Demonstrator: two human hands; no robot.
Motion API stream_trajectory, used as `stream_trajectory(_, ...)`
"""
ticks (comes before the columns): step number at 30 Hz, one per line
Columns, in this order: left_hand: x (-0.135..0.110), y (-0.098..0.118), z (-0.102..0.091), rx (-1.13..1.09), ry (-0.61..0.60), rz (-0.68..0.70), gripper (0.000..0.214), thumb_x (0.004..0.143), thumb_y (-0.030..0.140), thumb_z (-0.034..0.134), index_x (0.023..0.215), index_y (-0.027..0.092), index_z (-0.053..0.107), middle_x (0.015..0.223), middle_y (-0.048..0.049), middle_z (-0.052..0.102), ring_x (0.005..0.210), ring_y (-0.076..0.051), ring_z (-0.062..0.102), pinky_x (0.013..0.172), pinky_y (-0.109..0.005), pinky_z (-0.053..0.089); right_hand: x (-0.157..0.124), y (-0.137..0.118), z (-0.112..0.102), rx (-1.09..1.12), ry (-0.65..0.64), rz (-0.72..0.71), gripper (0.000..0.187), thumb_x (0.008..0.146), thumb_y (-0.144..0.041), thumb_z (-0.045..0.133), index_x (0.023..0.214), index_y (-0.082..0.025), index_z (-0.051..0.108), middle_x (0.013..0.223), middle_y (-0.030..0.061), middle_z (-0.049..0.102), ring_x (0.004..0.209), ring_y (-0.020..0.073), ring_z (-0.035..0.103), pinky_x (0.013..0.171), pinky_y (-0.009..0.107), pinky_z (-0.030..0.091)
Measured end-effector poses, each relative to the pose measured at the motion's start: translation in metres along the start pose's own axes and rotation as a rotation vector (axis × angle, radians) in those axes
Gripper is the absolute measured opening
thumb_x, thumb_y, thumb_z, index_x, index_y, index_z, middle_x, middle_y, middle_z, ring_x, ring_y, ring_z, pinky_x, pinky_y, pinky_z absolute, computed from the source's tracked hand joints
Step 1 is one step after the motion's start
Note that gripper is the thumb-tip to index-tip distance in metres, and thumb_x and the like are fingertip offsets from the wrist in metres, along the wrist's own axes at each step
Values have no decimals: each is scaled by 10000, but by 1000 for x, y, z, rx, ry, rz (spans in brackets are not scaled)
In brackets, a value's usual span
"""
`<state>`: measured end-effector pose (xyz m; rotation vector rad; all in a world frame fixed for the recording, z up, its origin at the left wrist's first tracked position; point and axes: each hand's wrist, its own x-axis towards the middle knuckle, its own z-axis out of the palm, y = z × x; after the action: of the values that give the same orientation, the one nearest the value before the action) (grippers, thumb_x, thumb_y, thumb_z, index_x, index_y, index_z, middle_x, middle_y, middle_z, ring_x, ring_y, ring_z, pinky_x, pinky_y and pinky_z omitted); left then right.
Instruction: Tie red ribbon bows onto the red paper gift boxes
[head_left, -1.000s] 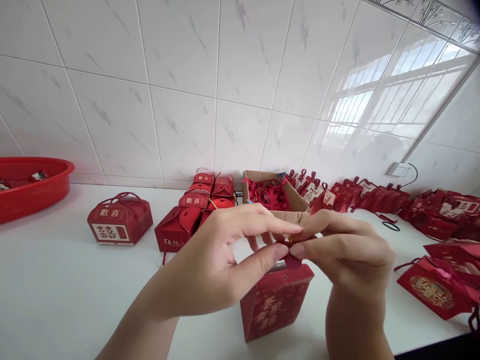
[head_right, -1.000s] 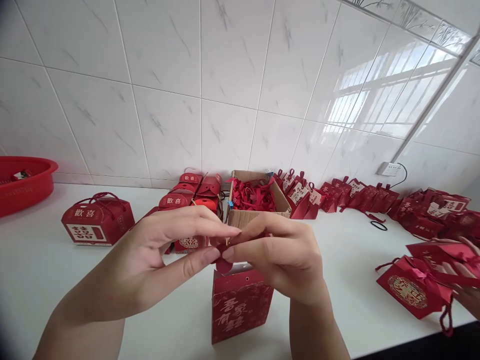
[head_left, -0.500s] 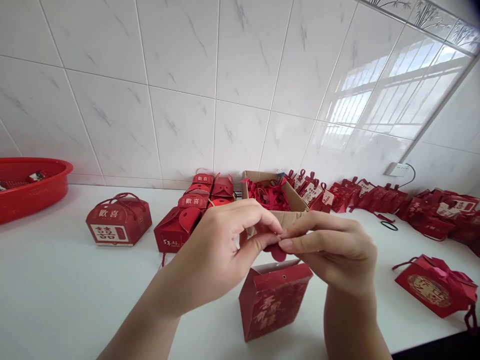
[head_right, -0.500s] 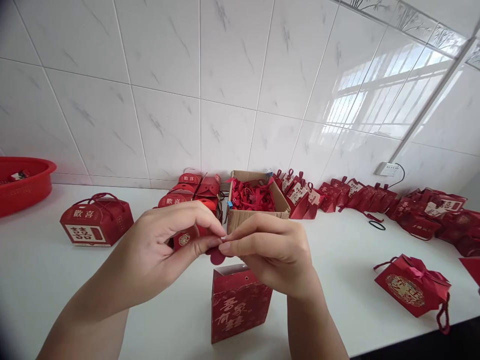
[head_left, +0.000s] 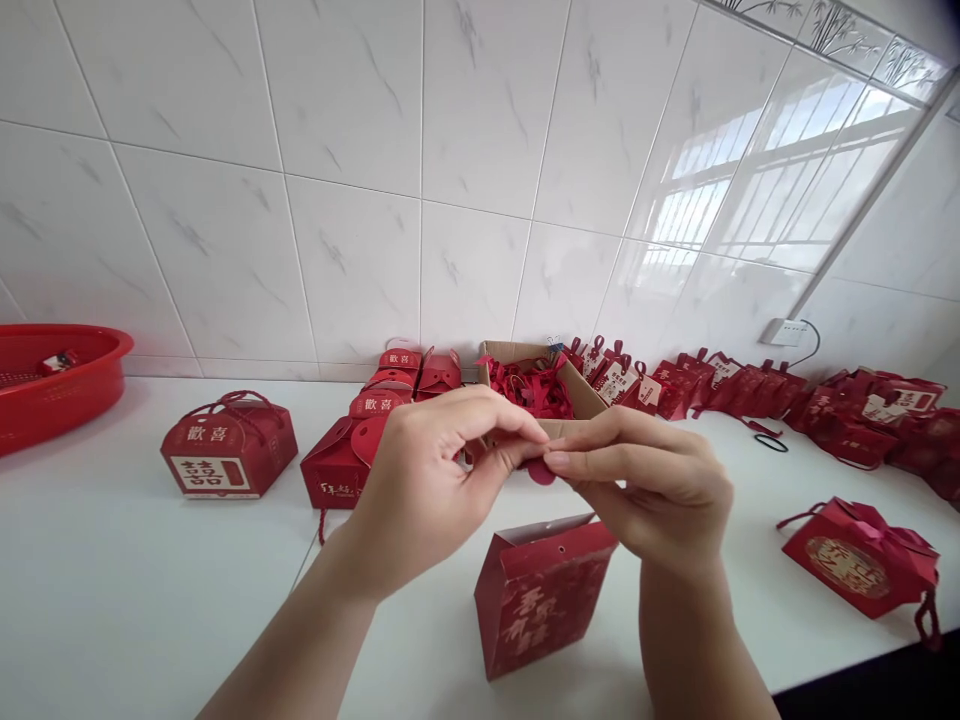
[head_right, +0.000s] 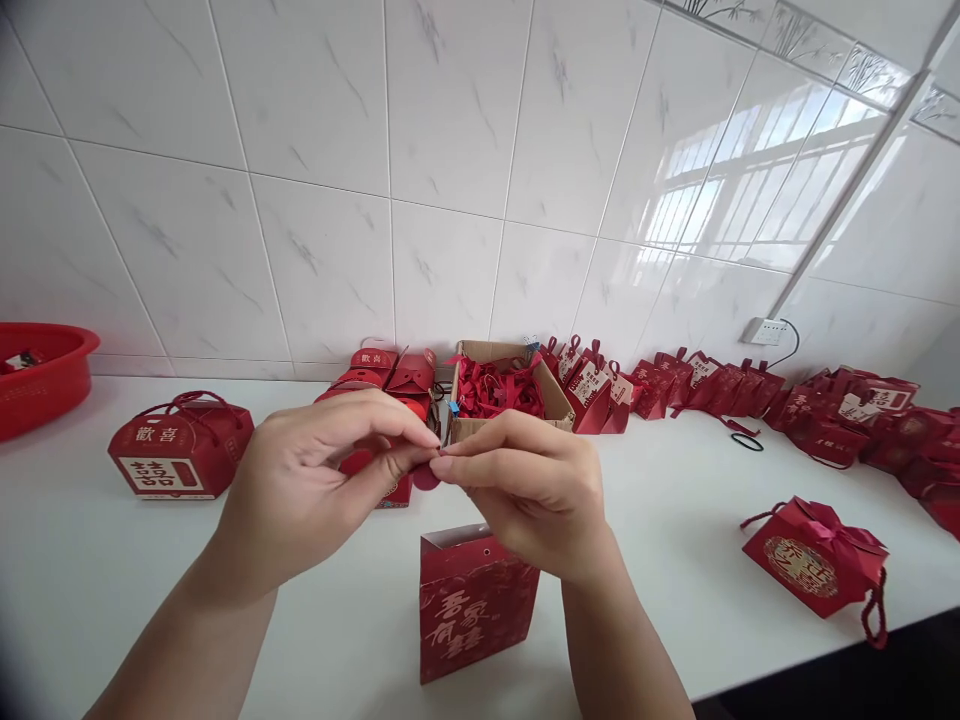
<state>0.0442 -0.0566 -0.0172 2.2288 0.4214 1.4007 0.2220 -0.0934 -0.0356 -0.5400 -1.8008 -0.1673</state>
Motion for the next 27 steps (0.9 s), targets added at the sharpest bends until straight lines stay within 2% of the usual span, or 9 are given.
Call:
stream_trajectory(2, 2, -1, 1, -42, 9, -93, 66, 863, 226, 609, 922, 221, 640, 774, 6, 650, 681, -113, 626, 556, -201, 500, 1, 1, -5, -32, -6, 2, 306, 771, -15, 643, 925, -263, 736, 801, 16, 684, 706, 147, 688, 600, 264, 599)
stream_trajectory(5, 4, -3, -1, -7, -55, -262, 276, 870, 392, 585, 1098, 238, 572, 950, -22, 645, 833, -149, 630, 642, -231, 510, 3, 4, -17, -94, 0, 24, 236, 760, -51, 675, 858, -257, 738, 760, 7, 681, 673, 139, 671, 570, 259, 580)
stream_trajectory(10, 1, -7, 1, 311, -614, -524, 485, 739, 684, 563, 960, 255, 610, 982, -14, 620, 794, -193, 588, 576, -276, 443, 3, 7, -35, -184, 192, 105, 194, 734, -92, 726, 791, -277, 731, 704, 1, 669, 623, 143, 620, 443, 268, 474)
stream_trajectory(12, -2, -8, 8, 404, -799, -522, 518, 668, 716, 602, 879, 243, 602, 926, -8, 609, 739, -193, 556, 522, -275, 387, 2, 6, -38, -177, 261, 119, 202, 724, -91, 739, 792, -282, 732, 695, -5, 658, 615, 143, 604, 425, 278, 439)
stream_trajectory(14, -4, -9, 17, 458, -885, -477, 444, 691, 654, 623, 781, 224, 559, 855, 3, 592, 673, -168, 512, 494, -272, 334, 1, 4, -40, -167, 297, 120, 208, 713, -98, 752, 797, -287, 735, 695, -10, 648, 603, 144, 593, 426, 294, 431)
stream_trajectory(18, -3, -17, 30, 466, -837, -417, 242, 790, 404, 595, 733, 212, 458, 781, 23, 569, 631, -136, 477, 491, -263, 305, 0, 1, -42, -199, 321, 174, 233, 721, -109, 751, 812, -322, 732, 721, -12, 644, 590, 143, 574, 441, 317, 433)
stream_trajectory(23, 4, -36, 33, 402, -675, -515, 92, 809, 238, 529, 838, 241, 441, 810, 40, 582, 536, -103, 469, 464, -244, 335, 0, -1, -52, -202, 255, 224, 194, 755, -131, 727, 819, -314, 723, 724, -12, 638, 610, 136, 561, 467, 301, 444)
stream_trajectory(25, 8, -44, 31, 348, -589, -552, 150, 809, 224, 529, 921, 262, 436, 908, 39, 608, 516, -91, 472, 457, -237, 352, 0, 0, -59, -178, 92, 270, 153, 771, -145, 713, 817, -290, 723, 726, -6, 636, 640, 135, 572, 511, 292, 476)
stream_trajectory(27, 11, -52, 29, 315, -504, -566, 198, 809, 235, 547, 964, 275, 431, 929, 43, 629, 515, -90, 485, 463, -230, 364, 0, 5, -65, -138, -177, 342, 102, 783, -173, 701, 797, -270, 729, 792, 12, 639, 710, 139, 599, 577, 286, 516)
